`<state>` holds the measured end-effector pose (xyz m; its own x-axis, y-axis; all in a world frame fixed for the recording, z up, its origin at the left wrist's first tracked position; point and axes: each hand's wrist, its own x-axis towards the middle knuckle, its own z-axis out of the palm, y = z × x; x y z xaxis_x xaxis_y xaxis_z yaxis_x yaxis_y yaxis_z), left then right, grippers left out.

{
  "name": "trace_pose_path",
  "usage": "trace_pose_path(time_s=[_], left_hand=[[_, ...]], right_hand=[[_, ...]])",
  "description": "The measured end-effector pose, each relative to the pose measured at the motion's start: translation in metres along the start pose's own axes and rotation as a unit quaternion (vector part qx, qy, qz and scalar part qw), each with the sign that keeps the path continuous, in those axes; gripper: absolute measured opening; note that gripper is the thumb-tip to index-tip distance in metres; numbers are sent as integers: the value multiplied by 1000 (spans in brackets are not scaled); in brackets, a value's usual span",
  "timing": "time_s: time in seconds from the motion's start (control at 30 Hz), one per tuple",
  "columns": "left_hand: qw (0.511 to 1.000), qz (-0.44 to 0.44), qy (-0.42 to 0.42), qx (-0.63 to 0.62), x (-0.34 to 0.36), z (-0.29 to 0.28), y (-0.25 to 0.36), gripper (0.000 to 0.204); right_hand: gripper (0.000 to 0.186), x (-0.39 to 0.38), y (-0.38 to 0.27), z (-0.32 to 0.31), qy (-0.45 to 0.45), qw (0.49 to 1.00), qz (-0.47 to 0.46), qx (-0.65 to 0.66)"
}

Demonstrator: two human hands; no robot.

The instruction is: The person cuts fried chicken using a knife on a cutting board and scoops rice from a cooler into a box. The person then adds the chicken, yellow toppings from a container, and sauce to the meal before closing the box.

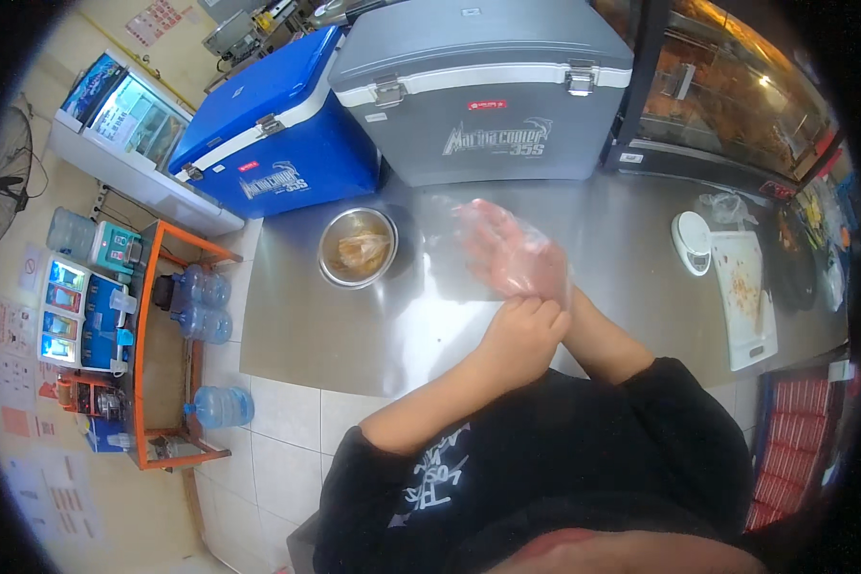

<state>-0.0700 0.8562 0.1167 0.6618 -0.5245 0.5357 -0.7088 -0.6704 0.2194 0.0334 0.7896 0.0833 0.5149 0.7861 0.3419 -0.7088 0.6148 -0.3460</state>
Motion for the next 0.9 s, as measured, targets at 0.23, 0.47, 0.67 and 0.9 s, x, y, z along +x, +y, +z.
trace_pose_path(time_s=[0.23, 0.47, 0.67, 0.9], left_hand=[[1000, 9, -29, 3, 12, 1, 37, 9], [918, -155, 338, 138, 7, -40, 20, 38], [922, -266, 282, -15, 4, -60, -12, 40], [819, -437, 267, -259, 15, -62, -16, 25]], right_hand=[[92, -25, -8, 40, 26, 999, -8, -30], [85, -31, -45, 77, -34, 996, -77, -2], [75, -34, -34, 94, -34, 998, -59, -4], [76, -39, -29, 84, -71, 997, -9, -17]])
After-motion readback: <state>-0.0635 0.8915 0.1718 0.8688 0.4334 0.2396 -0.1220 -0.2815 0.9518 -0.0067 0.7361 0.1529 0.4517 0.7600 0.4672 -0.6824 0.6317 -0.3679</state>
